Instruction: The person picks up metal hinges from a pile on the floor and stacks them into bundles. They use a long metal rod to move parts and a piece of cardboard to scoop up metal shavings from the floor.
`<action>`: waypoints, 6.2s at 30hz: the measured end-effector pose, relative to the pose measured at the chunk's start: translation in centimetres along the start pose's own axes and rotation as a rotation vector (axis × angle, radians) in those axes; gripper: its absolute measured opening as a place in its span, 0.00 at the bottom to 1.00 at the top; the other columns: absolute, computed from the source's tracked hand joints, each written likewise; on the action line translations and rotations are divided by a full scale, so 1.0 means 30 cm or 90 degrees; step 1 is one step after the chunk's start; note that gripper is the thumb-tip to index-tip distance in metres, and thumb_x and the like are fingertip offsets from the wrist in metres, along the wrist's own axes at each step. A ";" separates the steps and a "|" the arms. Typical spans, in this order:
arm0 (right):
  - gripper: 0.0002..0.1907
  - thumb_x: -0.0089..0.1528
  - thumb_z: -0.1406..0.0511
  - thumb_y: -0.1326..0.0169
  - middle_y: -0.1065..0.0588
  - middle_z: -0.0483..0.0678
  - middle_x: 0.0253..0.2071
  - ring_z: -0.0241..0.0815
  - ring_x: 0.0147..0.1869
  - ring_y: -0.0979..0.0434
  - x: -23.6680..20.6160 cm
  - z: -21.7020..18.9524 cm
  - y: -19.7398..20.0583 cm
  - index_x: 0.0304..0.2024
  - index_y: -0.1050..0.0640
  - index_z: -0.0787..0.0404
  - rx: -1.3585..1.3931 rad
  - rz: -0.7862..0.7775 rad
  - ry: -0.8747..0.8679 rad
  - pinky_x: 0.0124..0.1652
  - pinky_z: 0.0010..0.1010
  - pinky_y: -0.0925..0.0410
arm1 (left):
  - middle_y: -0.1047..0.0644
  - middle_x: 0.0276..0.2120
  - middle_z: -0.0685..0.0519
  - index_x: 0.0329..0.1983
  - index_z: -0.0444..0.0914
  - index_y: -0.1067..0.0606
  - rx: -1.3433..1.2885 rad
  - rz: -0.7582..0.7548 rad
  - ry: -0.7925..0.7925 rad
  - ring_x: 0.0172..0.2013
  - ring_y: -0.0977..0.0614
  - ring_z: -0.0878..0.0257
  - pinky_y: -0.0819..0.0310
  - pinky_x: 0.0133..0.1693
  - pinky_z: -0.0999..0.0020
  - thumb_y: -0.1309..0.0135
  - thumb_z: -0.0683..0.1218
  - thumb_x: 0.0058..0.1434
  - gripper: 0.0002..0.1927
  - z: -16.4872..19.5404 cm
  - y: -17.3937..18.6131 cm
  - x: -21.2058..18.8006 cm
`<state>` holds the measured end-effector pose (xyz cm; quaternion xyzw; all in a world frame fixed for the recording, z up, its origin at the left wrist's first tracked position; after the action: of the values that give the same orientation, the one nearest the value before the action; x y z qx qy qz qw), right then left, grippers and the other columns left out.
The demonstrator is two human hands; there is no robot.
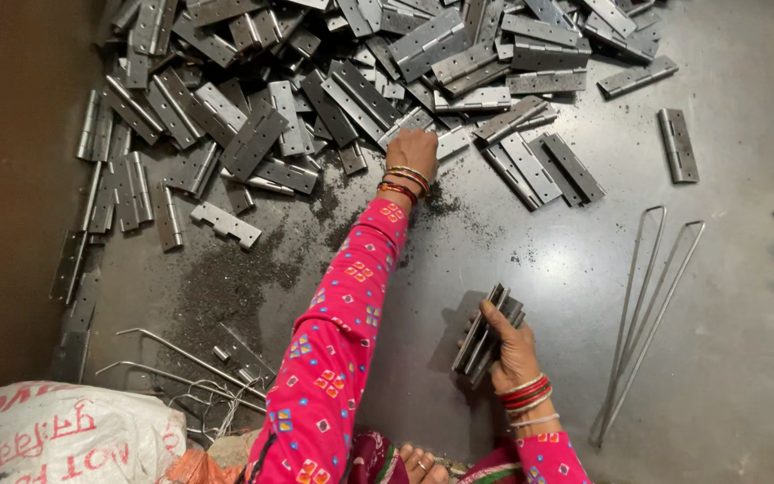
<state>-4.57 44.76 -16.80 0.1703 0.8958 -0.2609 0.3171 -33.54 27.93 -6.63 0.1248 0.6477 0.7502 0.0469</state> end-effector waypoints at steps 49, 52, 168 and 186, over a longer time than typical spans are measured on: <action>0.11 0.57 0.63 0.38 0.19 0.49 0.33 0.46 0.35 0.18 0.029 0.041 0.061 0.40 0.20 0.59 0.194 -0.006 -0.053 0.38 0.41 0.23 | 0.21 0.44 0.51 0.42 0.43 0.23 -0.083 0.137 -0.123 0.48 0.21 0.56 0.26 0.49 0.58 0.44 0.47 0.62 0.07 0.417 -0.063 0.142; 0.11 0.56 0.64 0.38 0.19 0.48 0.35 0.45 0.37 0.17 0.061 0.010 0.055 0.40 0.19 0.60 0.213 0.000 -0.058 0.39 0.39 0.23 | 0.22 0.44 0.50 0.46 0.42 0.23 -0.025 0.125 -0.066 0.49 0.22 0.55 0.30 0.50 0.54 0.42 0.49 0.60 0.13 0.472 -0.064 0.257; 0.49 0.54 0.53 0.31 0.24 0.56 0.54 0.44 0.52 0.27 -0.432 -0.091 -0.155 0.70 0.39 0.66 -0.256 -0.228 0.565 0.50 0.33 0.33 | 0.38 0.72 0.40 0.77 0.39 0.52 -0.847 0.151 -0.310 0.71 0.32 0.56 0.36 0.69 0.54 0.26 0.58 0.42 0.65 0.109 0.332 -0.989; 0.21 0.58 0.67 0.34 0.19 0.45 0.46 0.34 0.48 0.20 -0.157 0.102 -0.140 0.53 0.22 0.64 -0.406 -0.179 0.421 0.49 0.29 0.25 | 0.18 0.43 0.43 0.62 0.41 0.28 -0.646 -0.131 -0.156 0.44 0.16 0.46 0.21 0.44 0.59 0.30 0.53 0.49 0.38 -0.051 0.026 -0.984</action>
<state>-1.59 38.95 -14.21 0.0151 0.9983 0.0548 0.0133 -5.37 19.49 -9.80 0.1087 0.2023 0.9406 0.2500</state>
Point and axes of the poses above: each hand's wrist, its own x-axis towards the middle knuckle, its own y-axis out of the back of the hand, z = x × y, the point moved 5 cm from there along x, towards the middle knuckle
